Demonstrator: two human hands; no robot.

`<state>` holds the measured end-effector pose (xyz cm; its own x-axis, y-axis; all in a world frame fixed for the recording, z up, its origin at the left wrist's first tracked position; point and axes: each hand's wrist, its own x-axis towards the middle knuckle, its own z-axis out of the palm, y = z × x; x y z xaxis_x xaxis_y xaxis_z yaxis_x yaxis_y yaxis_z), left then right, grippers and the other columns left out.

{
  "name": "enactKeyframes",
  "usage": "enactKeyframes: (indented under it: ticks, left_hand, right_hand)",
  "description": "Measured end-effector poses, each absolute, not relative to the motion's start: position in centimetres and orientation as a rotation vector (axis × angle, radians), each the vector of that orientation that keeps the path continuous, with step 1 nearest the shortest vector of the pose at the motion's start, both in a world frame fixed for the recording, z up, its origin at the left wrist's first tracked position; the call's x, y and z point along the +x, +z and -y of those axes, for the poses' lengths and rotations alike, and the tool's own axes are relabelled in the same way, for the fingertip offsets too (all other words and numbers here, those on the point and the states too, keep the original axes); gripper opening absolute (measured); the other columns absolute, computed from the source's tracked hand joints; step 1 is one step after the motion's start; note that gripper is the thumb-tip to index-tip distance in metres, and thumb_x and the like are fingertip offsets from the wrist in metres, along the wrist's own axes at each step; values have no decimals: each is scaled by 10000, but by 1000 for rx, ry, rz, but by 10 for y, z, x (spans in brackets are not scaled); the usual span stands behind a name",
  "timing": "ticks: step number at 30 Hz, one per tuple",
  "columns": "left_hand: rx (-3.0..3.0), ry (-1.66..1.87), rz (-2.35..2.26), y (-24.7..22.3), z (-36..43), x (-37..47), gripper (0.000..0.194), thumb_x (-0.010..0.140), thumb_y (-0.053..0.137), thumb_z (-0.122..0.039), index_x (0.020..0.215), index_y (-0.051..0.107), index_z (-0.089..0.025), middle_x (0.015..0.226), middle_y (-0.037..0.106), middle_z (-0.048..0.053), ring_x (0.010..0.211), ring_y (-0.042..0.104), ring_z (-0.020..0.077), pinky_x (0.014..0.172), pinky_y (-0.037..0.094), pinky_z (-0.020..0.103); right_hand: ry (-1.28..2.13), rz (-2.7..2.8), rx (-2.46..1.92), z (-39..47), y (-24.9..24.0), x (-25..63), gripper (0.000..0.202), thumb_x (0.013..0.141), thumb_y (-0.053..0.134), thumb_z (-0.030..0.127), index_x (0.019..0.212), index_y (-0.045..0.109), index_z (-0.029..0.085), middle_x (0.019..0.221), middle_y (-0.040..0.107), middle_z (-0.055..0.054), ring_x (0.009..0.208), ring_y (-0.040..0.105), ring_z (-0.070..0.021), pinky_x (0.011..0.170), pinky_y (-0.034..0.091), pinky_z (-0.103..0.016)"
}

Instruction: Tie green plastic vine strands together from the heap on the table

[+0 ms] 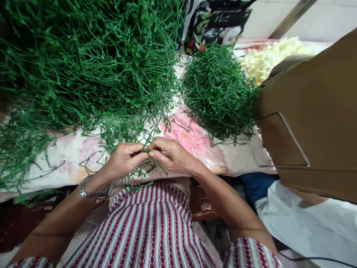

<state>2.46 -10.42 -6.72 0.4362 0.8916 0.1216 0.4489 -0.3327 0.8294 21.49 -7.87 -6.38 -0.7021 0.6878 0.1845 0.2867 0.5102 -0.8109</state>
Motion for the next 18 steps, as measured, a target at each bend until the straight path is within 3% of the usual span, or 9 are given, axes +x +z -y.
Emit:
enactKeyframes:
  ticks: [7,11,18]
  left_hand:
    - [2007,817,-1107,-61,106,33,257,740,468,-82,533,337,-158,515,325,-52,512,315,66,510,238,215]
    - [2029,720,-1077,-59,106,35,216,718,451,-74,531,380,-153,525,347,-46,517,335,66,519,248,218]
    - [1990,838,-939,-66,108,37,264,639,462,-66,499,259,-159,492,245,-61,473,237,47,476,186,211]
  right_hand:
    - [1159,2260,-812,81,-69,217,245,877,496,366,771,509,146,666,509,13,600,457,-84,562,356,-195]
    - [1070,2479,-765,78,-65,219,246,891,461,334,756,513,135,669,502,4,600,440,-87,567,318,-206]
    - [1600,2207,-564,75,-75,220,312,885,449,362,689,479,121,585,362,46,517,327,-49,489,269,-174]
